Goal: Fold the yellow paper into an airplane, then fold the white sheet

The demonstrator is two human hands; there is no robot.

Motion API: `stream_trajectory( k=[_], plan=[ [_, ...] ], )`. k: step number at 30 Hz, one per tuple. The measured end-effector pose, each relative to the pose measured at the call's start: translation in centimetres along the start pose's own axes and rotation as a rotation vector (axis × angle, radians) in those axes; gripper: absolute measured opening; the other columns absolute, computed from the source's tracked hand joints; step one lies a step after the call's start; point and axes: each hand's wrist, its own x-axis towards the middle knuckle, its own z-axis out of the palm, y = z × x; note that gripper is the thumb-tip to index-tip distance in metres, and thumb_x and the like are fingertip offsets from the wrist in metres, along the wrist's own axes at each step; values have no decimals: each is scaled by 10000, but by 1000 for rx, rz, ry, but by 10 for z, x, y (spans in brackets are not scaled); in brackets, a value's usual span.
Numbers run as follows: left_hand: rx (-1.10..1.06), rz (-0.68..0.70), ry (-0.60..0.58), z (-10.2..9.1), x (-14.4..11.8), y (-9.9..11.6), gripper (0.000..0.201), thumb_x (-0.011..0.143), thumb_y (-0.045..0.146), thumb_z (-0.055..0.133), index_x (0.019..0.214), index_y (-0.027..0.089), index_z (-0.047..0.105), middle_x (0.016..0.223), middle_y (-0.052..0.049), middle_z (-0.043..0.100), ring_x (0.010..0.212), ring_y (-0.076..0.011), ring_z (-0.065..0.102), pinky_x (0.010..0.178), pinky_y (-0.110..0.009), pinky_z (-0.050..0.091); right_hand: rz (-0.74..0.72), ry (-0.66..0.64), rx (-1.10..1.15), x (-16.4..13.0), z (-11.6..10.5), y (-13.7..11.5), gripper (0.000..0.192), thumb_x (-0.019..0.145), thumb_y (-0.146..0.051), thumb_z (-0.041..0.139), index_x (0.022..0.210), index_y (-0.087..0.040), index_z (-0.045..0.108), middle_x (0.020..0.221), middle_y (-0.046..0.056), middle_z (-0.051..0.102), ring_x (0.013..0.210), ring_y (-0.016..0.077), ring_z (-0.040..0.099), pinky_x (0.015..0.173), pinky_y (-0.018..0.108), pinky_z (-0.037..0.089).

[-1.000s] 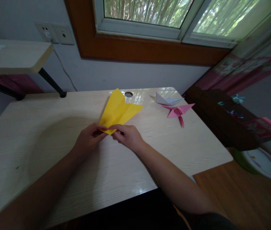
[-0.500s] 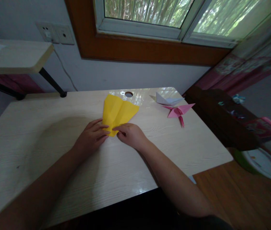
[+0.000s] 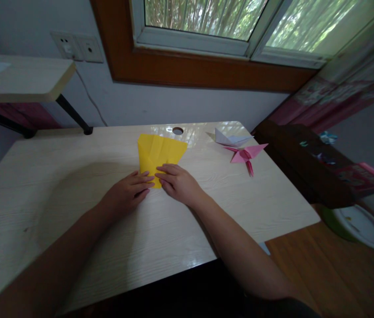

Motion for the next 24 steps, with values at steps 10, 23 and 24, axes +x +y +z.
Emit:
stream_trajectory(
  k=[10,23,24],
  plan=[
    [41,-76,70,0,3,5,376,994,295,529,1337,186,640,1409,-120,615,1352,-265,540,1160,-510,443,10,46,-15,-1,0,5,283,976,-246,580,1207,-164,721,1293,141,656,1247,260,574,1096,464,485],
    [99,66,29,-4,4,12,277,983,262,567,1215,260,718,1291,-89,661,1237,-249,594,1185,-528,380,200,97,-40,-2,-4,9,288,955,-227,606,1208,-143,714,1306,150,649,1234,253,588,1112,427,487],
    [115,53,20,-4,4,12,289,983,273,568,1233,254,713,1346,-106,625,1288,-267,559,1185,-533,379,180,78,-43,-2,-4,9,297,962,-243,602,1224,-150,708,1330,145,639,1267,255,572,1127,437,474]
  ],
)
